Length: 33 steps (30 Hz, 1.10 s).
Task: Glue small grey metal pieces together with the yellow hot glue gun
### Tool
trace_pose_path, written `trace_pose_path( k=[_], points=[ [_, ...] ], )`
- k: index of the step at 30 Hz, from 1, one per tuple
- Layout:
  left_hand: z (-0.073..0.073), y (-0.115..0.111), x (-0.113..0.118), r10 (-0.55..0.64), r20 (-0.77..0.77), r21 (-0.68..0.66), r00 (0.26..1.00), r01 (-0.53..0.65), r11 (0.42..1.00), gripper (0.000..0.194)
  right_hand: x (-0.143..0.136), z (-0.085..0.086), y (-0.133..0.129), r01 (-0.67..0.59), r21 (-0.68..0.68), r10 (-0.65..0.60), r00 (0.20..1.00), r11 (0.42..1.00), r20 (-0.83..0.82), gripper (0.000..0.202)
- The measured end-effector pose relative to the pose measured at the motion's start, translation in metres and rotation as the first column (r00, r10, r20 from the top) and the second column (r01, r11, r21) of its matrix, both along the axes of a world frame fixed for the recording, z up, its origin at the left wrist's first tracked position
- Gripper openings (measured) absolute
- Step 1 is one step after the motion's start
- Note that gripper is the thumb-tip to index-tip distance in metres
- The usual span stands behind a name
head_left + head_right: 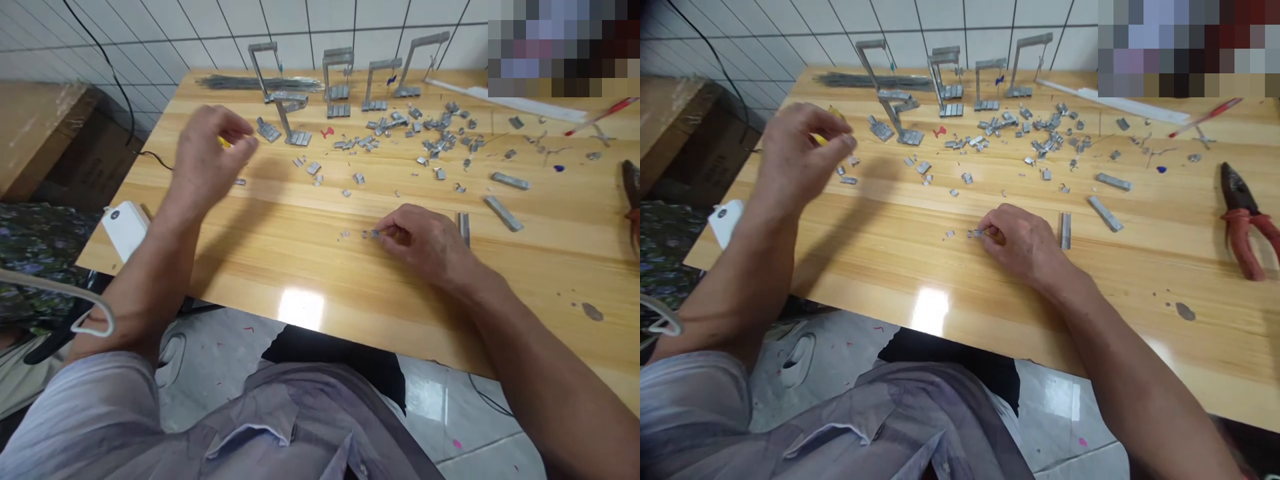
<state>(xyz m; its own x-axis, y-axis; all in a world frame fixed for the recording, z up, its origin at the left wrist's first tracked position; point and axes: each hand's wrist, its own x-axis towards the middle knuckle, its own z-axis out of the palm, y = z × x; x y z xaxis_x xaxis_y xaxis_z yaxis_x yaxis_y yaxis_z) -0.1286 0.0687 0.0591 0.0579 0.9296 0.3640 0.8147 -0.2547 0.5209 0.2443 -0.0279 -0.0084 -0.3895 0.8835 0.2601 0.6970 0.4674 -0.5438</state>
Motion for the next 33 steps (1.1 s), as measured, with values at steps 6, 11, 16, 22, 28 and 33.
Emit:
trace_pose_path(
  k=[6,11,16,22,28,33],
  points=[
    [-0.032,-0.066,0.1,-0.492,-0.036,-0.189,0.87,0.477,0.858,0.01,-0.003,-0.002,0.001,0.026,-0.014,-0.026,1.0,1.0,0.0,0.015],
    [-0.059,-0.071,0.11,-0.565,-0.118,-0.186,0.817,0.541,0.82,0.019,-0.005,-0.003,0.002,0.025,-0.058,-0.024,0.999,0.998,0.024,0.017],
    [-0.067,-0.071,0.113,-0.587,-0.171,-0.16,0.791,0.566,0.809,0.018,-0.008,-0.002,0.002,0.023,-0.081,-0.017,0.998,0.996,0.068,0.018],
    [-0.071,-0.072,0.119,-0.575,-0.215,-0.141,0.789,0.558,0.818,0.013,-0.011,0.003,0.001,0.028,-0.109,-0.014,0.991,0.994,0.13,0.022],
    [-0.071,-0.072,0.121,-0.58,-0.211,-0.127,0.787,0.566,0.814,0.008,-0.014,0.006,0.0,0.049,-0.109,-0.028,0.983,0.993,0.183,0.023],
    [-0.071,-0.071,0.121,-0.586,-0.2,-0.126,0.786,0.572,0.81,0.007,-0.017,0.006,0.0,0.062,-0.093,-0.042,0.979,0.994,0.2,0.022]
  ],
)
